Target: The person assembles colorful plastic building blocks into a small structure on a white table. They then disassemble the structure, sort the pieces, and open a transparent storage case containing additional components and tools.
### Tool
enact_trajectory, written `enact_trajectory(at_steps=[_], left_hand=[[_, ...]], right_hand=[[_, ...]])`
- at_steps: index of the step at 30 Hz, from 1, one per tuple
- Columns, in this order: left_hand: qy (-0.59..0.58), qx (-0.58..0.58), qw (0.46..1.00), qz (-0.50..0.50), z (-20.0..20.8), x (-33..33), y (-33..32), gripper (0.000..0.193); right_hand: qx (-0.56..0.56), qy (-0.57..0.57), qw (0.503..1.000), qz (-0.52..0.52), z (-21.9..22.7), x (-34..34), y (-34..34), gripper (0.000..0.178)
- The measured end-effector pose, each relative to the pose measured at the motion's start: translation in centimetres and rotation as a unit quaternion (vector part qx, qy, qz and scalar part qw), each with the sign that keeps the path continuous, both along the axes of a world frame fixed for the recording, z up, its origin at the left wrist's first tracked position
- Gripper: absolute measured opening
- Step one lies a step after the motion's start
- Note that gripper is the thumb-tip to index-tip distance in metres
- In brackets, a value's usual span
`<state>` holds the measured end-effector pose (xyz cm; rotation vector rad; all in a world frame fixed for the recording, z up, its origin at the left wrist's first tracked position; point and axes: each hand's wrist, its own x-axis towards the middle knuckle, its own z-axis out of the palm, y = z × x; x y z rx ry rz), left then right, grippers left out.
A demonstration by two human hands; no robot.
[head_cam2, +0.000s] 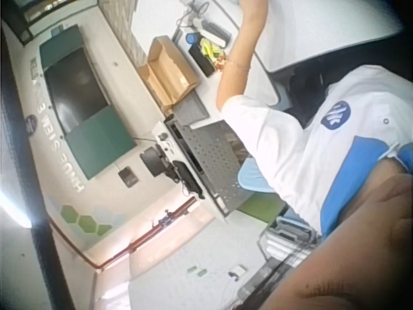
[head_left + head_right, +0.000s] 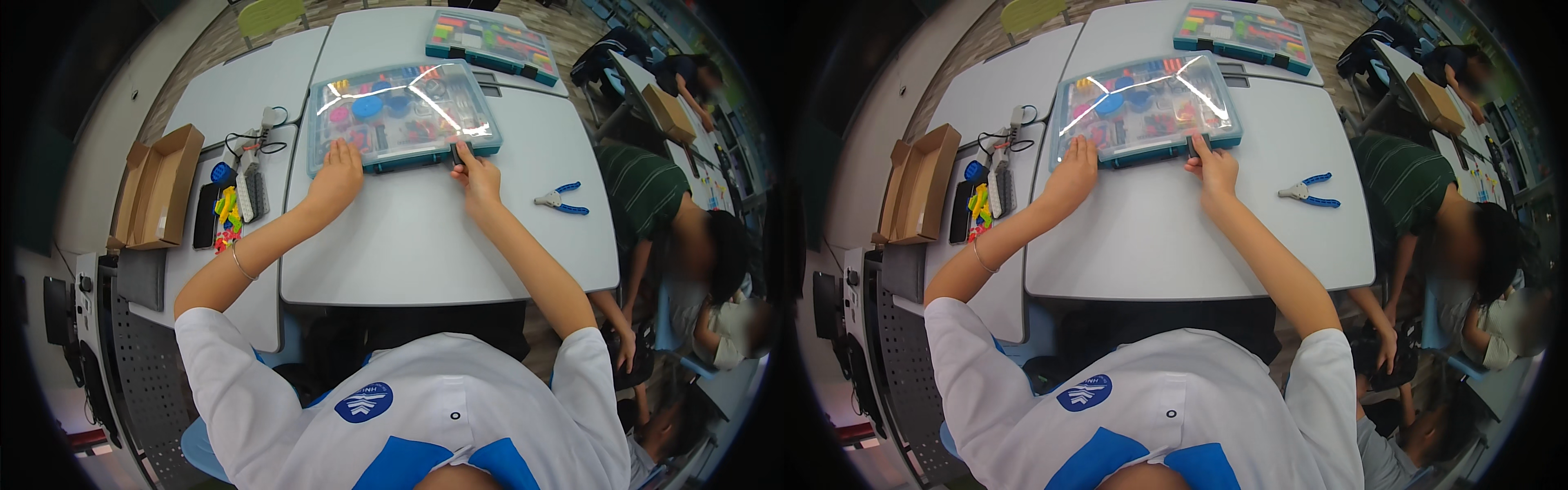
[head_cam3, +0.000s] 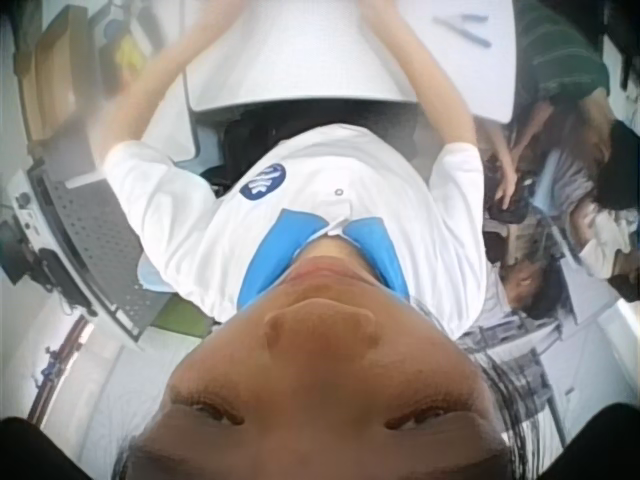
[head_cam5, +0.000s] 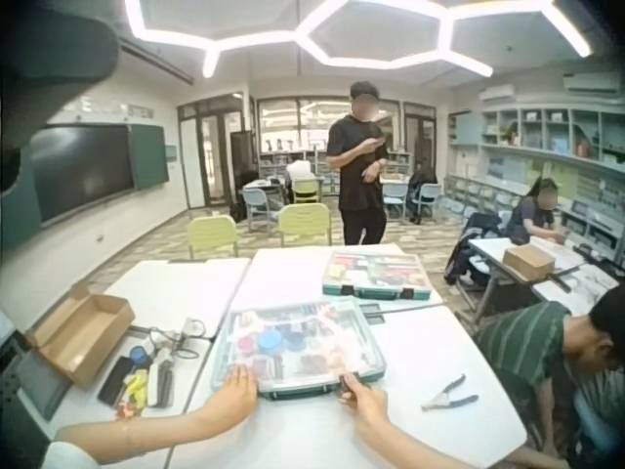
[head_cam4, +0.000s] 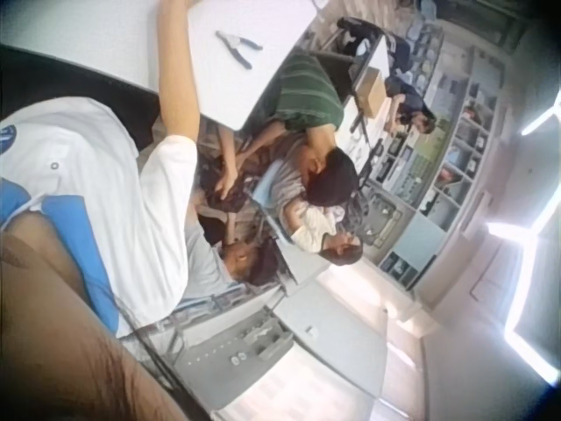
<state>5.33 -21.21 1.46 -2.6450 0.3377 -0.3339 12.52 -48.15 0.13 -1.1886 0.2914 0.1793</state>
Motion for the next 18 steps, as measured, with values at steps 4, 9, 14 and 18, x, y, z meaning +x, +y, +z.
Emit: enact_trajectory(at_steps=[4,9,14,18], left_hand=[[0.039,-0.16,0.986,-0.014,1.9,-1.2,0.4,0.049],[0.041,-0.208,0.977,-0.034,2.1,-3.1,0.3,0.05],[0.023,-0.196,0.978,-0.061,2.0,-4.8,-1.1,0.053],[0.025,-0.191,0.98,-0.052,1.1,-5.8,-1.6,0.055]], right_hand=[[0.076,0.02,0.997,0.0,1.3,-1.2,-0.9,0.041],[0.12,0.027,0.991,-0.047,2.1,-4.3,-1.4,0.033],[0.129,-0.007,0.986,-0.102,1.2,-7.0,-1.8,0.042],[0.03,-0.026,0.986,-0.161,1.7,-8.7,-1.7,0.063]])
